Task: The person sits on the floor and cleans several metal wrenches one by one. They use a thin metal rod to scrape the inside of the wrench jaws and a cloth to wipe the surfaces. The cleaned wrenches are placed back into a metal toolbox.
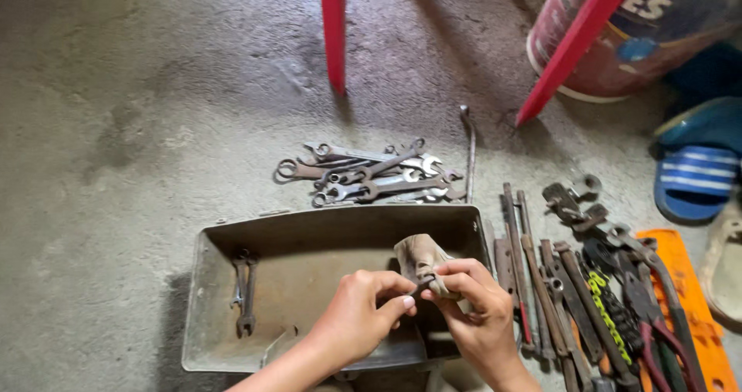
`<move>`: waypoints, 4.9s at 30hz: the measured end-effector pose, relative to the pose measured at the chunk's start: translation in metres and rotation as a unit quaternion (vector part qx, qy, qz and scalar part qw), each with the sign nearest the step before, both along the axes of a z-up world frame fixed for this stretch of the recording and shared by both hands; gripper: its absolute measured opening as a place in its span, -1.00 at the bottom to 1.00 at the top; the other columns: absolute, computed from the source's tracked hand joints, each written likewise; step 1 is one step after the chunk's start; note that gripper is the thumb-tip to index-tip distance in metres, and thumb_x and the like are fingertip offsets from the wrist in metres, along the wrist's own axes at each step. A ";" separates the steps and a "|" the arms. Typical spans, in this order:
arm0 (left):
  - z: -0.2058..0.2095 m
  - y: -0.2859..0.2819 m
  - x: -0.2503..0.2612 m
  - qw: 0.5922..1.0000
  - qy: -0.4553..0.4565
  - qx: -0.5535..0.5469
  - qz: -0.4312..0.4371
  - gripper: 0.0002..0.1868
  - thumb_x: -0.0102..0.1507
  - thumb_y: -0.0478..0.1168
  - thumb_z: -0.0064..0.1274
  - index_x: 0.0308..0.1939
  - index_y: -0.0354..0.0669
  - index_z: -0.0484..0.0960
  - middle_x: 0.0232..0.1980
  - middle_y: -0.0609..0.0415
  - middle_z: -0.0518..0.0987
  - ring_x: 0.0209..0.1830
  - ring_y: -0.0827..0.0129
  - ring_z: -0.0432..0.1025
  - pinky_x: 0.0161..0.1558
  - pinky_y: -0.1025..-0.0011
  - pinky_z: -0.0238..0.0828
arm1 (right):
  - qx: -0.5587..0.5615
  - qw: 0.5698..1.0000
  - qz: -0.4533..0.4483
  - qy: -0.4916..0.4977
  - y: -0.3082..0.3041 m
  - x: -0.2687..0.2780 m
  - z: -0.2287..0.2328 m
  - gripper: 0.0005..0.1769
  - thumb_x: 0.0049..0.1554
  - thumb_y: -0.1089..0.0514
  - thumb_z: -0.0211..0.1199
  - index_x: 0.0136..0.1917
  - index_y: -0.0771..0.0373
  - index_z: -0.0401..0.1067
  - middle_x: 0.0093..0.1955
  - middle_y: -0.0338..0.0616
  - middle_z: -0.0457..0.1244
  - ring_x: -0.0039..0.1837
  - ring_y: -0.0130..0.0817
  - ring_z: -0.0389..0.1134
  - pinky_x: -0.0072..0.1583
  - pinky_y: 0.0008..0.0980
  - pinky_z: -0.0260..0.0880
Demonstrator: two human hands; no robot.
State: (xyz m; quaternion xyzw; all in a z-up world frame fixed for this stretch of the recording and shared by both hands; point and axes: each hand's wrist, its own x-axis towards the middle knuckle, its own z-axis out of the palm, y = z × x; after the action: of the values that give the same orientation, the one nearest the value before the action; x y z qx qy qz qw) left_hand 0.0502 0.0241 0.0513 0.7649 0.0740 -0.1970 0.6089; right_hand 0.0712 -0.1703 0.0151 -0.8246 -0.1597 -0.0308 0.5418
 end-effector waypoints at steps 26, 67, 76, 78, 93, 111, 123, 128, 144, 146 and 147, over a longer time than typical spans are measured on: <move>-0.103 -0.048 -0.056 0.955 0.023 -0.232 0.186 -0.69 0.27 -0.31 0.12 0.06 -0.41 0.67 -0.20 -0.02 0.78 -0.36 0.51 0.54 -0.25 0.53 0.51 | 0.214 0.932 -0.180 0.228 -0.038 -0.022 -0.048 -0.84 0.18 0.24 0.30 0.03 0.34 0.54 -0.10 -0.22 0.42 -0.06 -0.55 0.38 0.02 -0.53 0.39; -0.120 -0.068 -0.056 0.942 0.105 -0.214 0.237 -0.60 0.23 -0.38 0.11 0.16 -0.37 0.66 -0.08 -0.13 0.79 -0.21 0.32 0.61 -0.14 0.41 0.55 | 0.377 0.827 -0.160 0.386 -0.062 0.002 -0.016 -0.53 0.29 0.02 -0.01 0.17 0.44 0.52 0.07 0.01 0.45 0.07 -0.32 0.46 0.18 -0.31 0.43; -0.164 -0.061 -0.068 0.819 0.183 -0.498 0.219 -0.27 0.11 -0.57 -0.19 0.42 -0.43 0.24 0.37 -0.33 0.47 0.29 -0.02 0.48 0.26 0.05 0.46 | 0.329 0.871 -0.121 0.344 -0.058 -0.009 -0.012 -0.51 0.29 0.03 -0.01 0.28 0.38 0.51 0.18 -0.01 0.44 0.21 -0.32 0.43 0.28 -0.32 0.35; -0.163 -0.062 -0.069 0.792 0.201 -0.527 0.235 -0.28 0.12 -0.56 -0.18 0.42 -0.44 0.24 0.39 -0.32 0.45 0.33 -0.04 0.44 0.29 0.01 0.41 | 0.298 0.886 -0.109 0.338 -0.053 -0.016 -0.019 -0.52 0.29 0.03 0.02 0.27 0.34 0.55 0.16 0.01 0.46 0.19 -0.30 0.45 0.27 -0.31 0.37; -0.148 -0.053 -0.052 0.782 0.091 -0.503 0.356 -0.29 0.20 -0.52 -0.10 0.48 -0.27 0.24 0.45 -0.20 0.40 0.46 0.06 0.27 0.39 0.08 0.20 | 0.198 0.937 0.085 0.276 -0.048 -0.032 -0.027 -0.78 0.10 0.26 0.38 0.01 0.39 0.66 0.26 -0.06 0.41 0.31 -0.33 0.40 0.33 -0.31 0.34; -0.069 -0.066 -0.034 0.911 0.057 -0.238 0.333 -0.46 0.19 -0.43 0.07 0.29 -0.31 0.50 0.03 -0.06 0.71 0.09 0.23 0.61 -0.11 0.35 0.61 | 0.305 0.877 -0.057 0.366 -0.047 -0.037 -0.045 -0.71 0.17 0.29 0.27 0.17 0.28 0.39 0.00 -0.22 0.37 0.07 -0.55 0.38 0.12 -0.47 0.39; -0.103 -0.049 -0.038 0.826 0.029 -0.344 0.446 -0.41 0.22 -0.45 -0.04 0.36 -0.24 0.33 0.04 -0.07 0.61 0.05 0.21 0.60 -0.08 0.25 0.58 | 0.323 0.877 0.015 0.355 -0.043 -0.041 -0.042 -0.77 0.13 0.38 0.35 0.08 0.39 0.61 -0.02 -0.08 0.45 -0.01 -0.43 0.47 0.06 -0.38 0.52; -0.138 -0.039 -0.059 0.856 0.118 -0.293 0.410 -0.42 0.20 -0.45 -0.02 0.33 -0.27 0.34 0.01 -0.20 0.63 -0.05 0.15 0.59 -0.11 0.20 0.66 | 0.235 0.927 -0.021 0.291 -0.029 -0.041 -0.047 -0.80 0.13 0.41 0.40 0.06 0.39 0.60 -0.05 -0.12 0.46 0.02 -0.50 0.45 0.09 -0.50 0.47; -0.289 0.211 -0.105 0.812 -0.027 0.538 0.223 -0.44 0.19 -0.36 0.16 0.30 -0.23 0.57 -0.24 -0.33 0.61 -0.25 -0.06 0.57 0.00 0.12 0.51 | 0.294 0.870 -0.206 0.338 -0.097 -0.016 -0.022 -0.69 0.19 0.16 0.23 0.15 0.36 0.55 -0.02 -0.11 0.45 -0.02 -0.48 0.43 0.06 -0.45 0.44; -0.302 0.218 -0.108 0.773 -0.079 0.591 0.218 -0.43 0.16 -0.40 0.13 0.29 -0.25 0.55 -0.22 -0.35 0.54 -0.24 -0.11 0.53 0.04 0.10 0.49 | 0.289 0.872 -0.211 0.334 -0.097 -0.017 -0.023 -0.69 0.18 0.16 0.24 0.14 0.36 0.56 -0.01 -0.13 0.45 0.00 -0.50 0.42 0.07 -0.46 0.42; -0.302 0.221 -0.114 0.767 -0.096 0.595 0.220 -0.40 0.12 -0.42 0.11 0.29 -0.27 0.53 -0.20 -0.35 0.51 -0.22 -0.12 0.52 0.06 0.08 0.48 | 0.282 0.877 -0.206 0.330 -0.095 -0.017 -0.023 -0.68 0.18 0.16 0.24 0.14 0.36 0.57 -0.01 -0.14 0.45 0.00 -0.51 0.42 0.08 -0.47 0.42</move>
State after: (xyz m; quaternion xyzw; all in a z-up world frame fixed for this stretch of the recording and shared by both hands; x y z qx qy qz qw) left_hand -0.0642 0.2454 -0.2507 0.9516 0.2838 0.1002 0.0624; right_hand 0.0539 -0.2652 -0.0082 -0.6134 0.2175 0.0883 0.7541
